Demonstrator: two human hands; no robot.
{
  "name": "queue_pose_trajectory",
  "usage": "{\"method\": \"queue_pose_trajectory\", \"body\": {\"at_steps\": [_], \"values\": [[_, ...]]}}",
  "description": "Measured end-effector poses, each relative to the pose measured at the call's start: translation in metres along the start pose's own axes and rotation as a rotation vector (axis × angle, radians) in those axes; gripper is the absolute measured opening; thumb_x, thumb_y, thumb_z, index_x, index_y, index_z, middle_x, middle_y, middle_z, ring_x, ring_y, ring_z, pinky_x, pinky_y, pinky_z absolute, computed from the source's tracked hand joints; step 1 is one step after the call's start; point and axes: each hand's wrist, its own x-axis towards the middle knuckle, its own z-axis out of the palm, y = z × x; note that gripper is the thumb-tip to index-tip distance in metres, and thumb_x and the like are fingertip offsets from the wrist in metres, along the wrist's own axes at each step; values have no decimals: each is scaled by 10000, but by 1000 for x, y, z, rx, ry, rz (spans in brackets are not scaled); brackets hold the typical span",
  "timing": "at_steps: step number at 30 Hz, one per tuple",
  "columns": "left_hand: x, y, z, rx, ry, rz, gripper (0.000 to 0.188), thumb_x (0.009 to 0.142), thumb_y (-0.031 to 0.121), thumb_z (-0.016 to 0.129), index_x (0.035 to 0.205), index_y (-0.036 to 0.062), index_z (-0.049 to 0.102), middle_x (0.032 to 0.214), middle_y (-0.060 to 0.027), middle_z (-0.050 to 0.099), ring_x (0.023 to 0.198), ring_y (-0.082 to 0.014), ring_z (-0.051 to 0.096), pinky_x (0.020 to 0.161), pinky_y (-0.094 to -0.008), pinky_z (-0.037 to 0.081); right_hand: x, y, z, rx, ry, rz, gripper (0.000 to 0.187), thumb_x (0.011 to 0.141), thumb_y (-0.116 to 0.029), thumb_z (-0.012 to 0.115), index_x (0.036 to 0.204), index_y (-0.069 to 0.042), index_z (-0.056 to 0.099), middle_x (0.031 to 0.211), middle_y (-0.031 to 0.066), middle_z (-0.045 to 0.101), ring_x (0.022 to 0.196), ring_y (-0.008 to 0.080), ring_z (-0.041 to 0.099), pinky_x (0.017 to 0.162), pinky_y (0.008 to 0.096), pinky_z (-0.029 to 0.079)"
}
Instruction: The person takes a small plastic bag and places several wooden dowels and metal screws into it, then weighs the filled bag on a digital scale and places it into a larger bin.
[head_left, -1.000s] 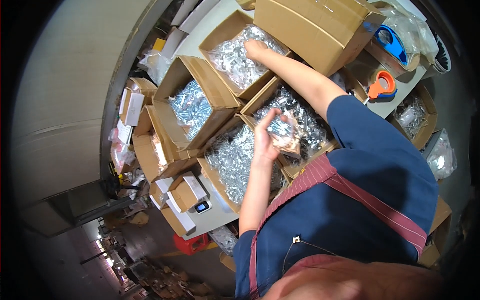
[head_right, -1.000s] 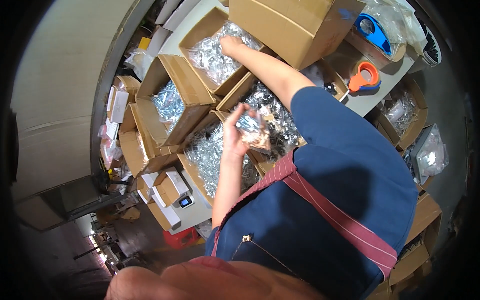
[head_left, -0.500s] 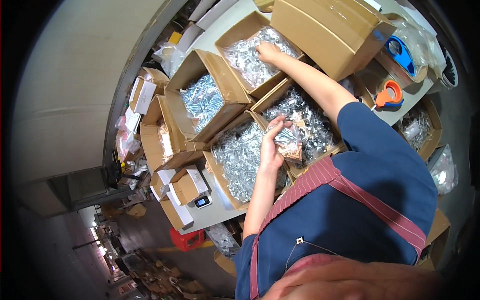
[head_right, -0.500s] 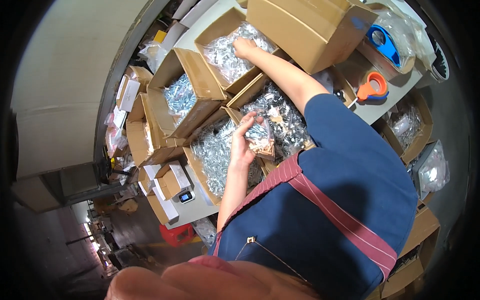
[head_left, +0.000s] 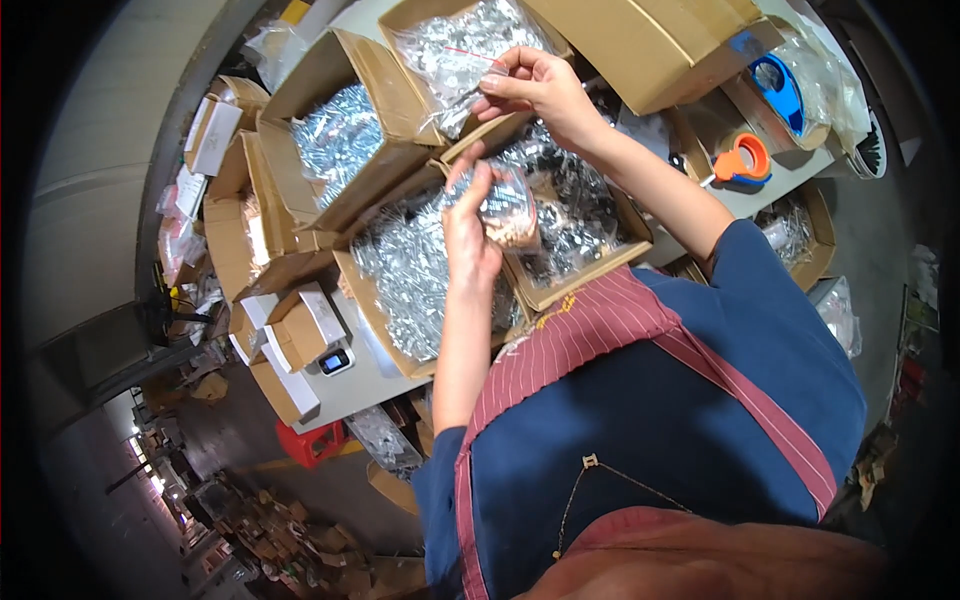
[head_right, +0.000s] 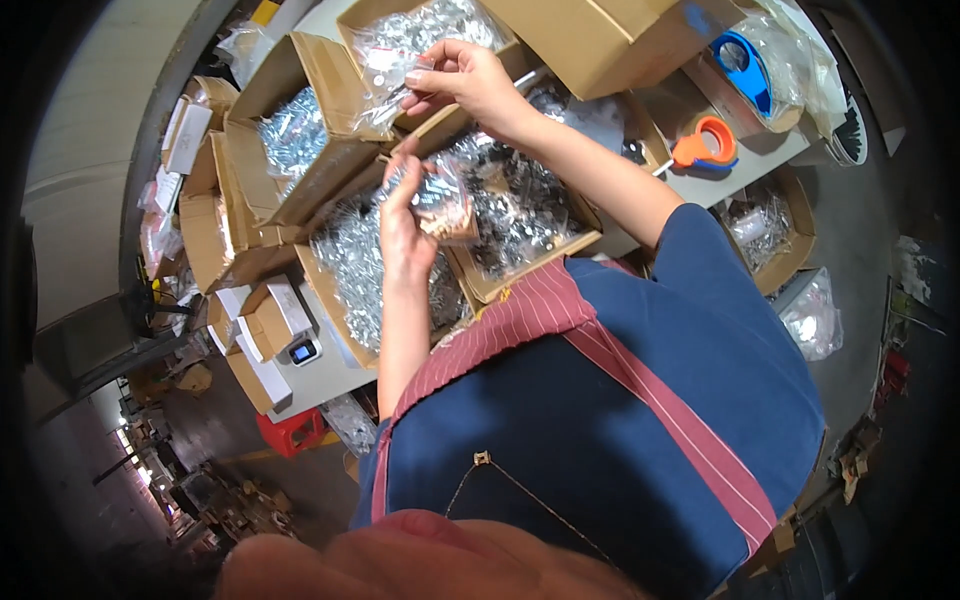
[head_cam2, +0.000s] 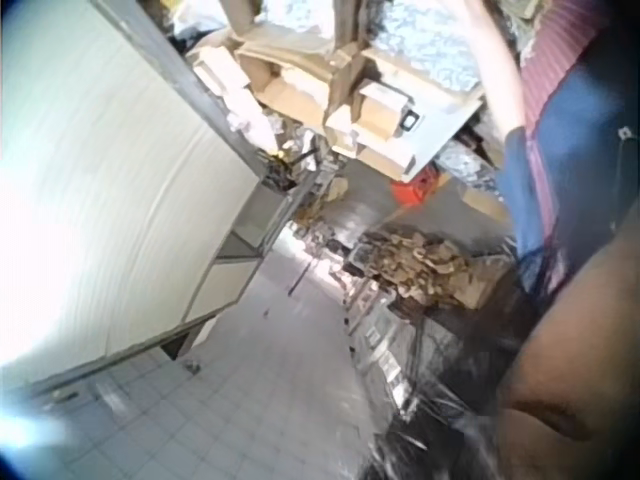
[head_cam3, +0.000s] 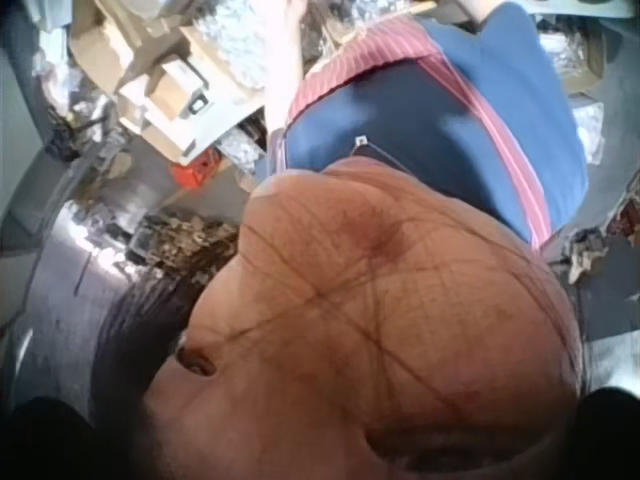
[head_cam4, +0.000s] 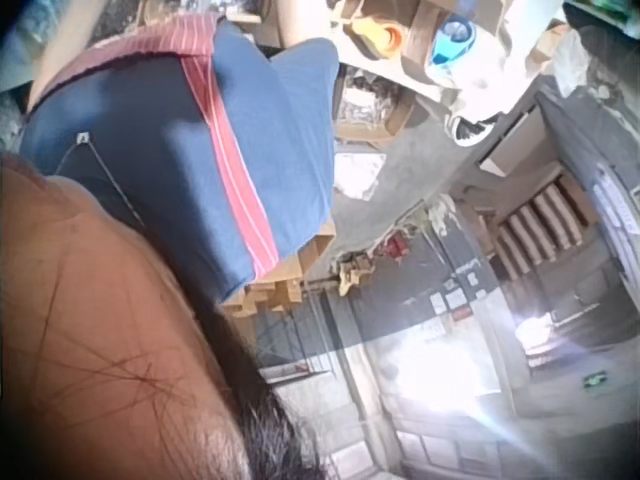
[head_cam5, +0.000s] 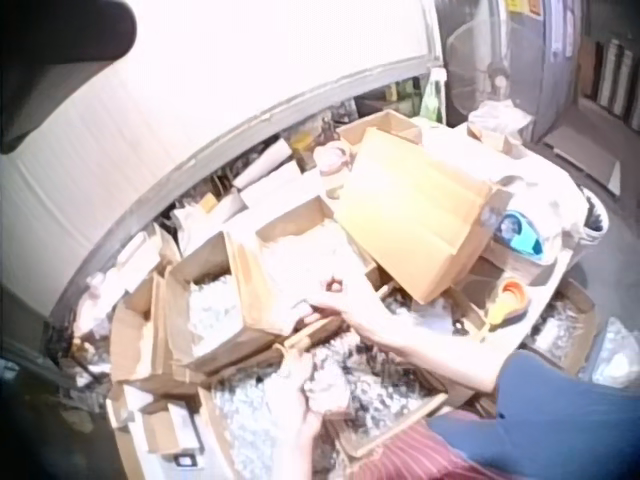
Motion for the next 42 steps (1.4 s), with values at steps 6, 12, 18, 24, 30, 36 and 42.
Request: {"method": "queue_pose_trajectory", "body": {"at_steps": [6, 12, 18, 24, 30, 36, 42], "values": [[-6, 4, 28, -38, 25, 108, 303, 913, 106, 684, 1183, 26, 573, 1006, -94, 685, 887, -173, 678, 771, -321, 573, -71, -18, -4, -183, -67, 55, 186, 913, -154, 685, 1019, -10, 633, 945, 32, 671, 906, 103, 650, 873, 273, 502], [-20, -3, 24, 48, 91, 118, 310, 887, 61, 692, 1165, -13, 575, 974, -100, 690, 849, -187, 691, 763, -329, 582, -126, -46, -81, -1333, -32, 115, 250, 917, -221, 635, 934, 26, 665, 873, 133, 698, 825, 202, 687, 784, 335, 535], [-9, -18, 19, -53, 84, -83, 281, 937, 219, 651, 1113, 1, 638, 1004, -117, 716, 860, -244, 711, 793, -409, 593, -161, -14, -150, -1890, -214, 807, 236, 787, -213, 672, 814, 21, 688, 873, 209, 703, 887, 377, 690, 787, 451, 545], [-12, -29, 16, -68, 172, -201, 230, 900, 137, 636, 1080, -7, 638, 993, -123, 713, 863, -233, 713, 780, -391, 598, -153, 5, -150, -1777, 2, 617, 484, 704, -321, 804, 996, 30, 646, 946, 233, 695, 933, 382, 681, 812, 470, 539], [-21, -32, -8, 22, 225, -213, 211, 864, 102, 646, 1050, 1, 632, 1001, -128, 704, 862, -259, 712, 758, -416, 610, -164, -21, -167, -1371, 242, 379, 343, 799, -104, 690, 1131, -30, 648, 901, 176, 704, 848, 294, 703, 740, 403, 556], [-22, -42, -15, 58, 156, -284, 290, 852, 35, 624, 1135, -22, 603, 1044, -157, 686, 914, -264, 701, 817, -410, 598, -175, -44, -180, -649, 339, 415, 194, 940, -79, 535, 1074, 17, 638, 865, 38, 674, 734, 84, 652, 638, 207, 521], [-28, -54, -1, 182, -63, -305, 472, 868, 13, 609, 1330, -2, 515, 1164, -161, 661, 1009, -239, 685, 876, -379, 579, -180, -35, -174, -1346, 301, 252, 241, 887, -183, 630, 1050, -6, 638, 867, 66, 661, 799, 143, 650, 714, 282, 519]]}}
